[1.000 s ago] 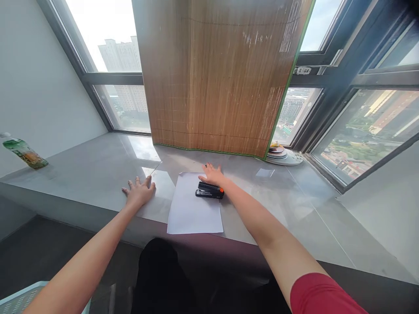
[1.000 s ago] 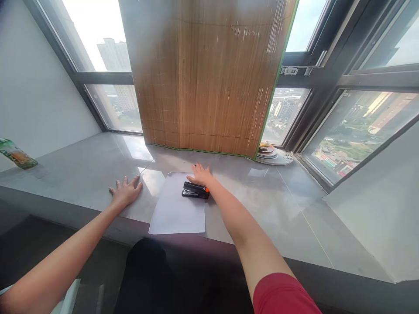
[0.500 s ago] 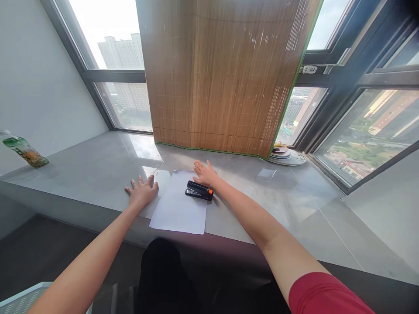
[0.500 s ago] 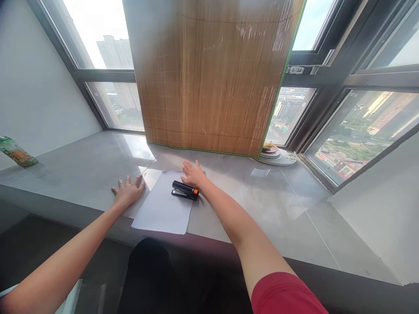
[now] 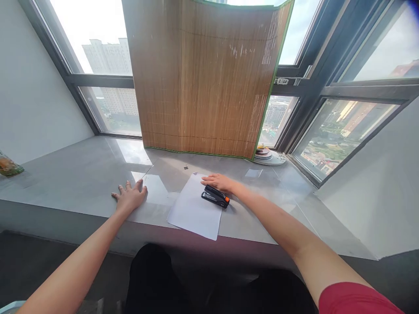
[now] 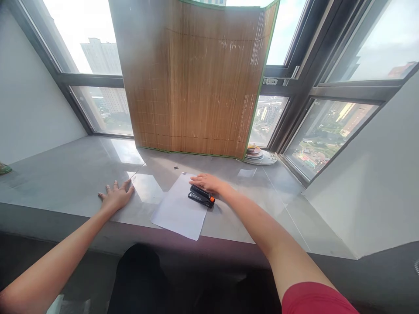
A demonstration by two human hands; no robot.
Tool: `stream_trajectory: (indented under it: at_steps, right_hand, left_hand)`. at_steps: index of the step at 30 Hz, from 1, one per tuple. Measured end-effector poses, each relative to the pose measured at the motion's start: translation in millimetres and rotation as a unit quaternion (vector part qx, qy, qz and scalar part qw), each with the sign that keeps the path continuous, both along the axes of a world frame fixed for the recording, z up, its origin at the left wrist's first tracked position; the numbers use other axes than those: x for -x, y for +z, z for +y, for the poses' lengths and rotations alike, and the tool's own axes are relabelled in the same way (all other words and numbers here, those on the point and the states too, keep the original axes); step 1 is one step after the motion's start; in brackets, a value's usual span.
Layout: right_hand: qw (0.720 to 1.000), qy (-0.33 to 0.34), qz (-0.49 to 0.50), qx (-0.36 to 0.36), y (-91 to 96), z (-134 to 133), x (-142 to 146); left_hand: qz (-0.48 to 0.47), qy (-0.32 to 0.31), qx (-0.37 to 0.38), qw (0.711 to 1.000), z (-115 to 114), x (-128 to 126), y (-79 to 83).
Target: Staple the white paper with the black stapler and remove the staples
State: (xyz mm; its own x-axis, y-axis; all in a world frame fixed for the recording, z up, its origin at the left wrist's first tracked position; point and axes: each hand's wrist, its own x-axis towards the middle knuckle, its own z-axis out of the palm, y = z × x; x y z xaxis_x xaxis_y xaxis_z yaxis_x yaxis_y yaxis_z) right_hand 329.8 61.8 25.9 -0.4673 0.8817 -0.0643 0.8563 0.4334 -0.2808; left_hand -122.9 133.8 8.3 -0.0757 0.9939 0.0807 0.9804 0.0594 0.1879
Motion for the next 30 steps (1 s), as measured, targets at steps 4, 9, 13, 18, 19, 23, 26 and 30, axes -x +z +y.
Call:
stream_trajectory:
  at_steps: [4,9,13,18,19,23,26,30]
  right_hand:
    - [0.998,-0.015,0.058,0.019,-3.1,-16.5,-14.9]
    - [0.999,-0.023,0.028,0.039,4.7,-28.7,-36.2]
    - [0.999,-0.041,0.013,0.019,14.5,-26.5,-48.3]
    - [0.996,-0.025,0.055,0.07,15.6,-19.5,-51.7]
    - [0.996,-0.008,0.057,0.065,14.7,-19.2,-52.1]
    - [0.996,-0.02,0.086,-0.015,13.3,-26.4,-59.4]
    - [0.96,-0.185,0.18,-0.109,16.4,-47.4,-69.3]
    - [0.891,-0.294,0.313,-0.151,17.9,-98.0,-71.8]
  left_hand:
    - [-0.004,0.002,-0.001,1.0,3.2,2.0,-2.2]
    - [-0.003,0.002,0.012,1.0,7.1,4.2,-4.0]
    - [0.007,0.004,0.007,1.0,8.6,4.5,-5.5]
    - [0.014,0.009,0.011,1.0,7.9,3.5,-4.2]
    - [0.015,0.009,0.011,1.0,7.6,3.2,-3.5]
    - [0.013,0.012,0.009,1.0,6.9,2.1,-0.8]
    - [0.001,0.011,0.005,1.0,7.9,1.4,-0.4]
    - [0.001,0.006,0.011,1.0,11.3,2.0,-1.2]
